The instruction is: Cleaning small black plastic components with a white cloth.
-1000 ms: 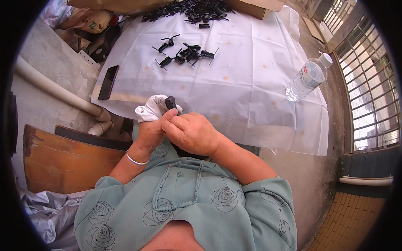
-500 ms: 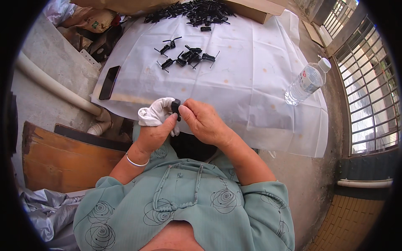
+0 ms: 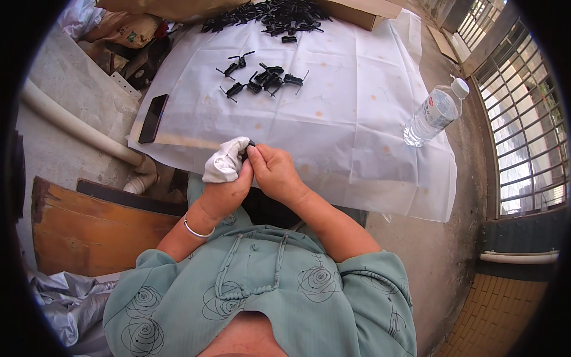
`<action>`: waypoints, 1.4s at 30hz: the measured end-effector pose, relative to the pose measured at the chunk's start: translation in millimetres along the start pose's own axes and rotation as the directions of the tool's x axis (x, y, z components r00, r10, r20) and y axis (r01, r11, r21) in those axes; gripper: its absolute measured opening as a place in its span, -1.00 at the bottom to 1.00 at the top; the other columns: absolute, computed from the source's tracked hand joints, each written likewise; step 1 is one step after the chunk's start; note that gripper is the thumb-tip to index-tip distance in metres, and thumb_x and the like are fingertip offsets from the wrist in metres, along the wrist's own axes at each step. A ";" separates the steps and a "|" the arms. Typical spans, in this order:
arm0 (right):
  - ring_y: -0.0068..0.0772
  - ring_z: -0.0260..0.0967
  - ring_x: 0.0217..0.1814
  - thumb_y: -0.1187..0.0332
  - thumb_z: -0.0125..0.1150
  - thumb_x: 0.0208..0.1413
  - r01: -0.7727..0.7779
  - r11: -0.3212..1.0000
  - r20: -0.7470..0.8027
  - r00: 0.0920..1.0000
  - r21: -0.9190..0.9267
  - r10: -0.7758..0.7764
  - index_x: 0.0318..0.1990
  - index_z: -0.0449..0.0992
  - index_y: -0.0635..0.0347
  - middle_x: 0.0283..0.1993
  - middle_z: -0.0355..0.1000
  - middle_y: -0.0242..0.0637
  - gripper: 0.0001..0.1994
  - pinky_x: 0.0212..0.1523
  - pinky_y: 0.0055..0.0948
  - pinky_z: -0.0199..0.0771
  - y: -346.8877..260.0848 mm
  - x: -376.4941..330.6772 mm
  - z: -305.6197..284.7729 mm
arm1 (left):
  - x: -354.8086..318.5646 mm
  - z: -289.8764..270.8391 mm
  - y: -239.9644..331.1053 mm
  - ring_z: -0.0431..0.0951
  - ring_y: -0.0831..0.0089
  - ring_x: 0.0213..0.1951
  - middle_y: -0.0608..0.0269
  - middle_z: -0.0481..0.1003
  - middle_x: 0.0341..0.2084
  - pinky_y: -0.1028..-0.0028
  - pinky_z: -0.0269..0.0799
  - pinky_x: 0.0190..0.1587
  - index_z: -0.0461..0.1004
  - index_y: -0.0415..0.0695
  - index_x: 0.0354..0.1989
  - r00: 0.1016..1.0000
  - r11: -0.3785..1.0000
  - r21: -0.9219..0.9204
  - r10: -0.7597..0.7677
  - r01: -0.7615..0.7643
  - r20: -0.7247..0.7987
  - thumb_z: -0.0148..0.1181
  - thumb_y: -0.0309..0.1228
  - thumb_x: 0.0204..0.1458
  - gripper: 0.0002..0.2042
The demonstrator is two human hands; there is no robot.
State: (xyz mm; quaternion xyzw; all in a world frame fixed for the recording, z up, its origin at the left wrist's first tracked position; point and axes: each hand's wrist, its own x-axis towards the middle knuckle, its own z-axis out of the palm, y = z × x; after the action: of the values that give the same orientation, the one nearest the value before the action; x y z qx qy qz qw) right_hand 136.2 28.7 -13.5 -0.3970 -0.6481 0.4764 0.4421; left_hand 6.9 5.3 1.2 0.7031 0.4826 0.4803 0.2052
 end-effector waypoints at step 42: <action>0.02 0.23 -0.53 0.30 -0.01 0.11 -0.034 0.933 0.479 0.851 -0.359 0.215 -0.46 0.36 0.33 -0.55 0.32 0.00 -0.75 -0.43 -0.24 0.27 -19.6 4.2 -54.1 | 20.0 -48.9 4.9 0.37 0.02 -0.07 -0.09 0.41 -0.16 0.26 0.28 0.00 0.34 -0.24 -0.01 0.825 0.973 0.217 -0.063 -0.073 0.561 0.08 -0.32 -0.01 -0.61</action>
State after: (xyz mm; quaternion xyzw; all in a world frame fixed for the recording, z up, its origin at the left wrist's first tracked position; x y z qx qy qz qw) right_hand 184.6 42.5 14.8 -0.3681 -0.7860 0.4741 0.1478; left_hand -32.0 12.0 36.6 0.8337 0.4506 0.1924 0.2548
